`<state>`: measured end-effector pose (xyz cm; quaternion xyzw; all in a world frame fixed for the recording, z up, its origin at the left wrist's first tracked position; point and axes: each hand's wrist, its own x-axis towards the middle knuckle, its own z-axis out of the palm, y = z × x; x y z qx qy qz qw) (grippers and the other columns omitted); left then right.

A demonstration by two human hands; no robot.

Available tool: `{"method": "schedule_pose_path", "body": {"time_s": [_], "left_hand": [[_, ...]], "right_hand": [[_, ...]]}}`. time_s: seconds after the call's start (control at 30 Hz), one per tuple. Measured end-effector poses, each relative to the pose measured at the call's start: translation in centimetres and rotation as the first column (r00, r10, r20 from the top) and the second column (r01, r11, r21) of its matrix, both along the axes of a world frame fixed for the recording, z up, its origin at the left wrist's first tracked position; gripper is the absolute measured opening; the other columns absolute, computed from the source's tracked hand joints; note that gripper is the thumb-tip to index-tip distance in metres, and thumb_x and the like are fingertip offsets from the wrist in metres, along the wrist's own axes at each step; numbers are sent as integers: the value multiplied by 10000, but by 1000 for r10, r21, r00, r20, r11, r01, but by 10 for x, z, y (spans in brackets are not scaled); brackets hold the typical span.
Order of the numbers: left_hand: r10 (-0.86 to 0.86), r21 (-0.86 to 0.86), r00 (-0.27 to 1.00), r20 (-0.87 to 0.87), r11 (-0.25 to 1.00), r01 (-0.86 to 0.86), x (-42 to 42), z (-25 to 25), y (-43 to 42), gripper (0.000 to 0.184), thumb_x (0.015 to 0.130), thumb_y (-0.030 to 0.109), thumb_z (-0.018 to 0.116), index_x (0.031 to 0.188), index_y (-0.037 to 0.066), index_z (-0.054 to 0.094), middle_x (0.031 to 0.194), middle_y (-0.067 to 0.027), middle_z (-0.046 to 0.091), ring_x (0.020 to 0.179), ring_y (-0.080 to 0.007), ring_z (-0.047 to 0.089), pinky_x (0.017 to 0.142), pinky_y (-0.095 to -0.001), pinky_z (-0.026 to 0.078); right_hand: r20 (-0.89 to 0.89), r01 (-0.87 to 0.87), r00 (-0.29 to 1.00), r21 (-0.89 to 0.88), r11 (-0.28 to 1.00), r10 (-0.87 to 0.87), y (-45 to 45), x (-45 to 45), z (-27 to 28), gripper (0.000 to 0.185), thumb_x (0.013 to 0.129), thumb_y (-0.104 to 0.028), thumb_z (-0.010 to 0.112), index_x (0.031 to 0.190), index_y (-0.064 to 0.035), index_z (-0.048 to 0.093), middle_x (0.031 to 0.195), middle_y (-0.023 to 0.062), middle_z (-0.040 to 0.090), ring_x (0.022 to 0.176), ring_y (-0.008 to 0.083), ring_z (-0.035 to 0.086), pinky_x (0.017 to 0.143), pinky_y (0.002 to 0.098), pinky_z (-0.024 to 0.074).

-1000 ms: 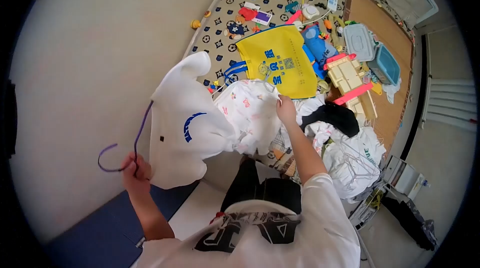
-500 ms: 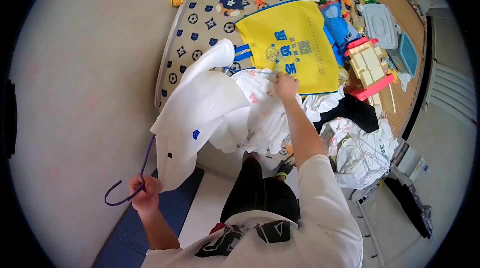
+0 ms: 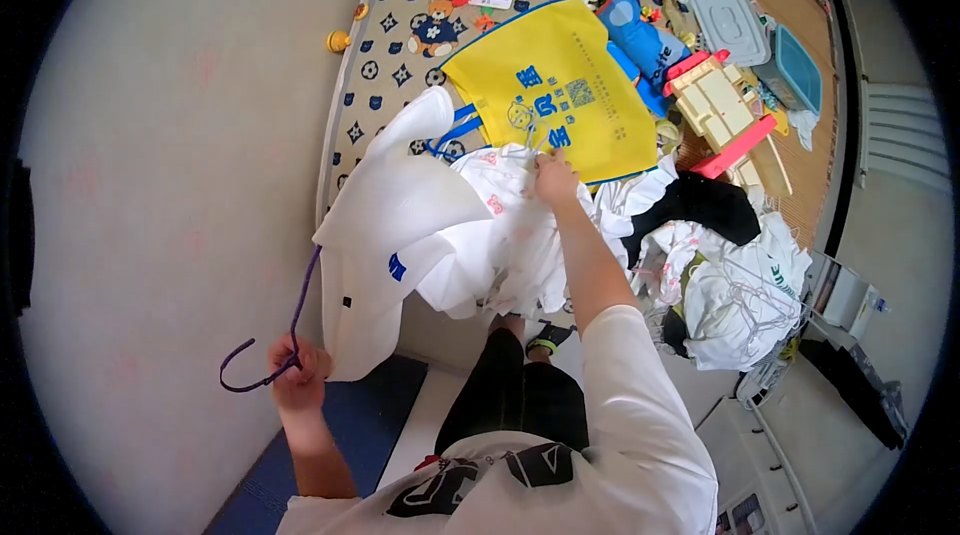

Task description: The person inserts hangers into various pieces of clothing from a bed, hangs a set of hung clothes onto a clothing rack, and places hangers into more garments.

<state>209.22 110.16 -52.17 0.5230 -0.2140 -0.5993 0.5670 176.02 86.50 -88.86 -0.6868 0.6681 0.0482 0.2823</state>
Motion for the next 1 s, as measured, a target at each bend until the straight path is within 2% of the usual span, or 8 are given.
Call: {"method": "schedule_pose_path", "body": {"time_s": [0.17, 0.27, 0.53, 0.63, 0.73, 0.83, 0.87, 1.0], "left_hand": [[39, 26, 999, -30, 999, -39, -6, 4, 16, 325, 765, 255, 757, 870, 32, 545, 593, 22, 427, 448, -77, 320, 457, -281, 191], [71, 14, 997, -31, 997, -70, -17, 18, 13, 356, 775, 263, 807, 884, 26, 565, 595, 12, 461, 459, -75, 342, 454, -270, 199], [-46, -88, 994, -99, 995, 37, -53, 81, 1, 392, 793, 305, 798, 817, 59, 494, 571, 62, 375, 458, -42, 305, 444, -244, 190], [-159, -172, 973, -170, 977, 130, -76, 123, 4, 400, 810, 316, 787, 821, 62, 479, 571, 69, 362, 461, -40, 311, 444, -241, 188], [-253, -244, 955, -154, 946, 211, -115, 154, 19, 333, 839, 243, 762, 871, 44, 498, 583, 67, 373, 468, -39, 326, 444, -221, 209], [-469, -226, 882, -45, 865, 449, -169, 189, 32, 419, 889, 370, 758, 961, 43, 507, 580, 58, 360, 467, -45, 307, 434, -221, 237], [-495, -227, 865, -84, 855, 467, -187, 192, 38, 400, 897, 311, 759, 1023, 13, 523, 595, 39, 397, 471, -60, 358, 430, -201, 290], [-697, -265, 715, -56, 701, 662, -297, 245, 69, 339, 916, 219, 734, 1079, -8, 543, 687, -25, 539, 542, -117, 525, 500, -227, 440]], "right_hand": [[236, 213, 951, -36, 976, -199, 21, 4, 4, 337, 847, -161, 640, 1182, -162, 603, 1053, 195, 641, 951, 403, 652, 826, 488, 519], [353, 104, 932, -48, 993, -81, 36, -1, 44, 314, 863, -202, 642, 1158, -103, 599, 881, 217, 657, 855, 407, 660, 751, 476, 528], [667, 172, 741, -80, 982, -75, 136, -57, 220, 329, 877, -311, 731, 985, -24, 611, 684, 109, 577, 604, 213, 549, 601, 354, 442], [610, 291, 727, 143, 946, -316, 189, -95, 298, 321, 859, -286, 745, 900, 0, 604, 700, 113, 596, 673, 179, 600, 601, 366, 453], [712, 482, 530, 194, 855, -460, 244, -133, 353, 278, 871, -243, 755, 867, 7, 636, 720, 56, 617, 694, 81, 555, 602, 297, 453], [827, 637, 273, 228, 736, -492, 293, -161, 438, 183, 885, -160, 740, 902, 5, 663, 775, 26, 658, 693, 69, 559, 616, 269, 461], [865, 656, 190, 240, 716, -464, 310, -168, 463, 95, 918, -108, 719, 913, -39, 653, 776, -46, 616, 670, 30, 510, 611, 218, 416], [950, 723, 6, 211, 658, -311, 399, -221, 526, 135, 945, -113, 680, 1043, -23, 660, 921, -11, 670, 822, 48, 580, 739, 221, 463]]}}
